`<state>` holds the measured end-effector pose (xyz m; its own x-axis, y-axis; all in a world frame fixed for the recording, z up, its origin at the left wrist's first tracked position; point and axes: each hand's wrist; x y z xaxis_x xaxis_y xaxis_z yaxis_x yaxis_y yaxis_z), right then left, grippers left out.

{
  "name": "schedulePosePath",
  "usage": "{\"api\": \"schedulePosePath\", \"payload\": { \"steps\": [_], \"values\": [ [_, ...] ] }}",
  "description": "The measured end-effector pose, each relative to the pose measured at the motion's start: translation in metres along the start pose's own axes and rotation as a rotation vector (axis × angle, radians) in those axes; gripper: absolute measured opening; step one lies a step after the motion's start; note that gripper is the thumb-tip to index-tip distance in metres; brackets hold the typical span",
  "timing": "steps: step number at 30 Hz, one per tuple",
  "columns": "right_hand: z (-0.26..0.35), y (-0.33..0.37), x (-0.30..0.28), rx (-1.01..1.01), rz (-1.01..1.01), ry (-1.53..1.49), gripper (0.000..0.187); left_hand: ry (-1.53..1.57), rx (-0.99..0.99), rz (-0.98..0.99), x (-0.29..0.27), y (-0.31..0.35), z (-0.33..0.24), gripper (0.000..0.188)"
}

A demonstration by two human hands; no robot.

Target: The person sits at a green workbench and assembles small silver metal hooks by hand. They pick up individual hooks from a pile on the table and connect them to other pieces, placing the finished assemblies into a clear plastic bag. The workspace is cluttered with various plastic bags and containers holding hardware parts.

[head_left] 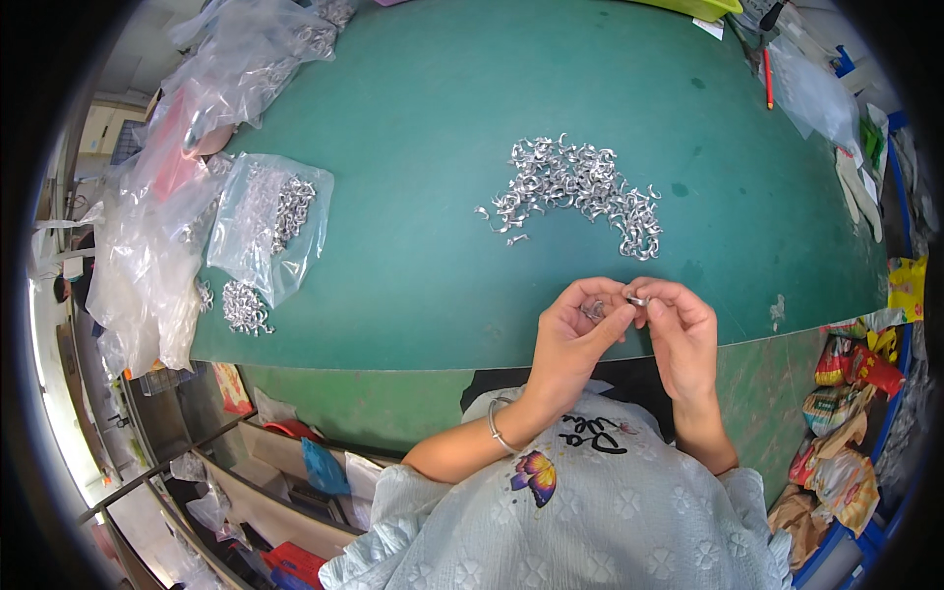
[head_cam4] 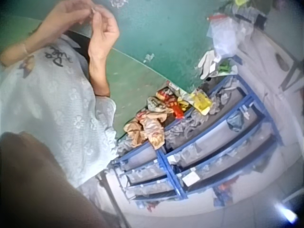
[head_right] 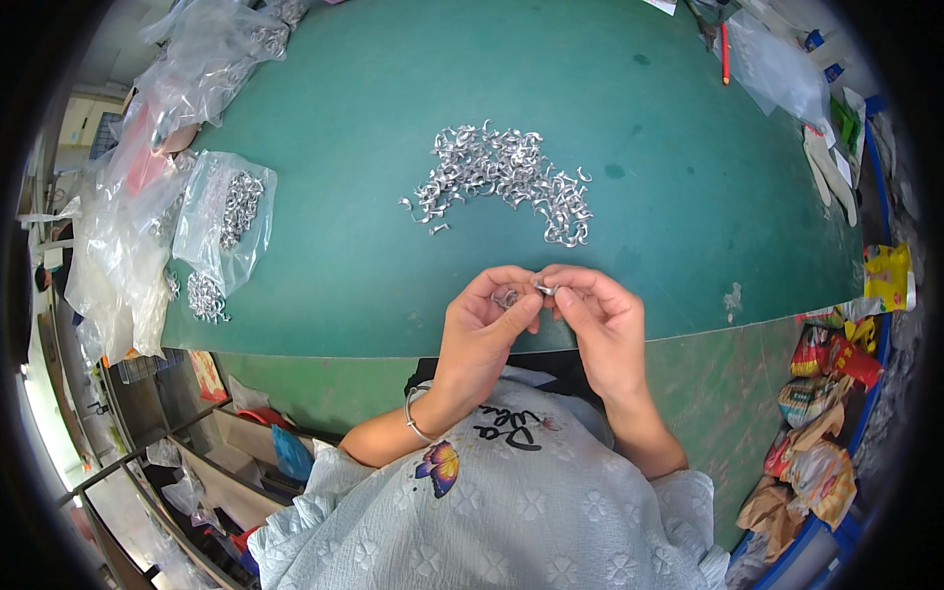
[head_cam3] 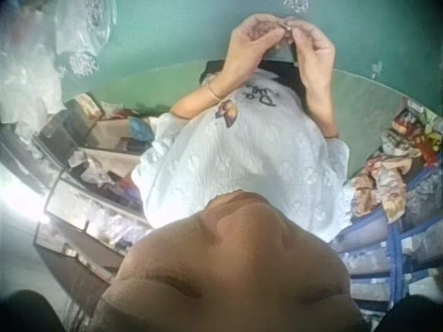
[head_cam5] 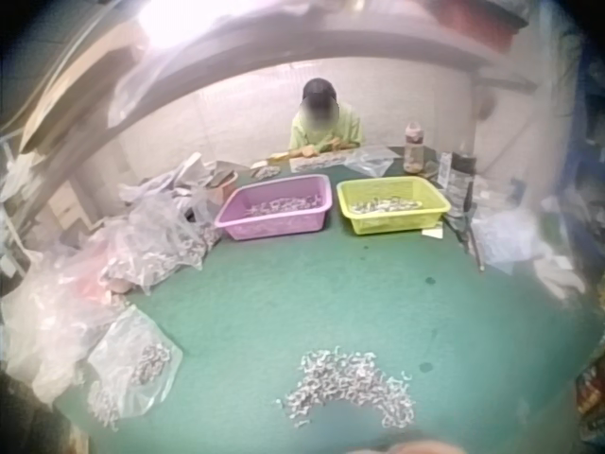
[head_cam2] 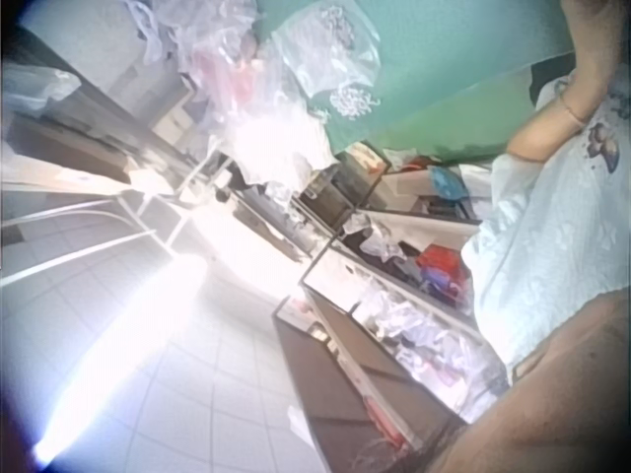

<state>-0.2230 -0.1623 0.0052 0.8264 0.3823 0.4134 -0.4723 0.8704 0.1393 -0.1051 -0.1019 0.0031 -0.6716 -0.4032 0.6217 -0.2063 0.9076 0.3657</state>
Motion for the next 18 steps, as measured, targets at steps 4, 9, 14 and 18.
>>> {"api": "schedulePosePath", "payload": {
  "steps": [4, 9, 14, 18],
  "values": [
    [-0.001, 0.008, 0.009, -0.14, 0.004, 0.139, 0.014, -0.031, 0.095, -0.046, 0.008, 0.005, -0.006, 0.02],
    [-0.001, 0.011, 0.013, -0.178, -0.015, 0.151, 0.013, -0.189, 0.219, -0.069, 0.006, 0.008, -0.006, 0.011],
    [-0.001, 0.014, 0.017, -0.028, -0.054, -0.031, 0.013, -0.187, 0.254, -0.033, 0.007, 0.011, -0.007, 0.011],
    [0.0, 0.012, 0.016, -0.067, 0.005, 0.03, 0.013, -0.186, 0.279, 0.0, 0.006, 0.01, -0.006, 0.012]
  ]
}}
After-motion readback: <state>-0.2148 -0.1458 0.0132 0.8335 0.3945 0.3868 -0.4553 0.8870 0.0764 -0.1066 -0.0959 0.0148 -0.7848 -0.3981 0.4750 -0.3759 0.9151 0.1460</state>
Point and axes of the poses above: each hand's wrist, its own y-axis away from the middle knuckle, its own x-axis out of the palm, z = x × y, and after that the axes turned 3 degrees about -x, right-handed
